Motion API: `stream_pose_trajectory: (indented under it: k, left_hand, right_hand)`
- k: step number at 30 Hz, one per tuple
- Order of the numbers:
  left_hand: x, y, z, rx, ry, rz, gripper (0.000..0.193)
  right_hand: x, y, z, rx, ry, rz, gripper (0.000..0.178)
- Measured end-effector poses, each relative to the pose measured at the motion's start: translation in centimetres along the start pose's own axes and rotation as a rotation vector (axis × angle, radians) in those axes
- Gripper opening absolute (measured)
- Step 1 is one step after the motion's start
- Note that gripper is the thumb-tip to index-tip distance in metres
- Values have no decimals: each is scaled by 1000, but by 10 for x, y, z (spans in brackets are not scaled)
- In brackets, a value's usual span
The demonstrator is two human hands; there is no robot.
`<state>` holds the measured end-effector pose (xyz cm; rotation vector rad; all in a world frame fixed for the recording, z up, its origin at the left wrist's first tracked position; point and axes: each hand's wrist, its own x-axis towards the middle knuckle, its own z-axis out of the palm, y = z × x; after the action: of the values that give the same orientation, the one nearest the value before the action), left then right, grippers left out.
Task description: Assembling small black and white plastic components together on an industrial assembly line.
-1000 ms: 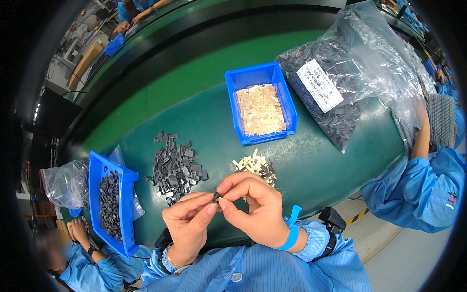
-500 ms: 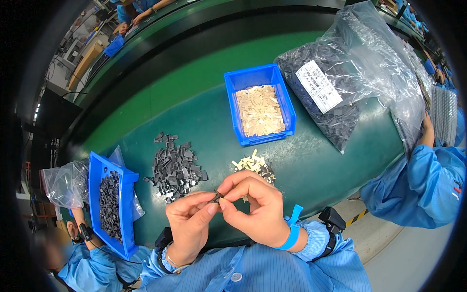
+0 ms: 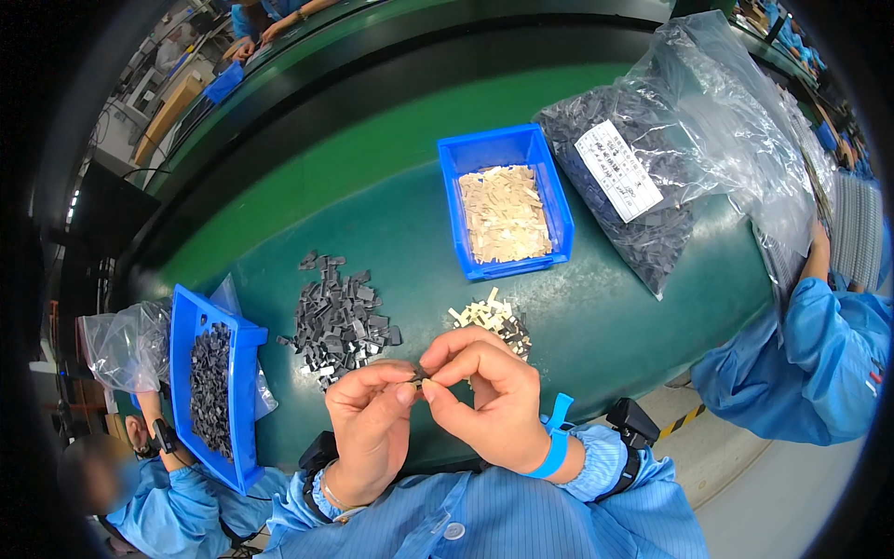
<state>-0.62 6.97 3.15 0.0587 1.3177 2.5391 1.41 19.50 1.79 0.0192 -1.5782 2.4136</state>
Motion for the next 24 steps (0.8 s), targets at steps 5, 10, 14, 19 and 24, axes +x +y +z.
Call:
stream_pose_trajectory:
  k: [5,10,14,19,24]
  left_hand:
    - [-1,1,-3,143,-12,76,15]
    - [-1,2,-10,222,-79,96,18]
    - [1,3,-9,68,-145,22,19]
    - [1,2,-19,113,-212,-55,27]
    - [0,12,-8,742,-195,185,34]
  right_hand:
    - [6,2,-6,-180,-29,-78,12]
    - [14,-4,-11,-249,-82,-63,14]
    - [14,-8,-17,160,-214,268,11]
    - [19,-11,-19,362,-295,499,6]
    - [20,-2,-24,-65,-386,305,5]
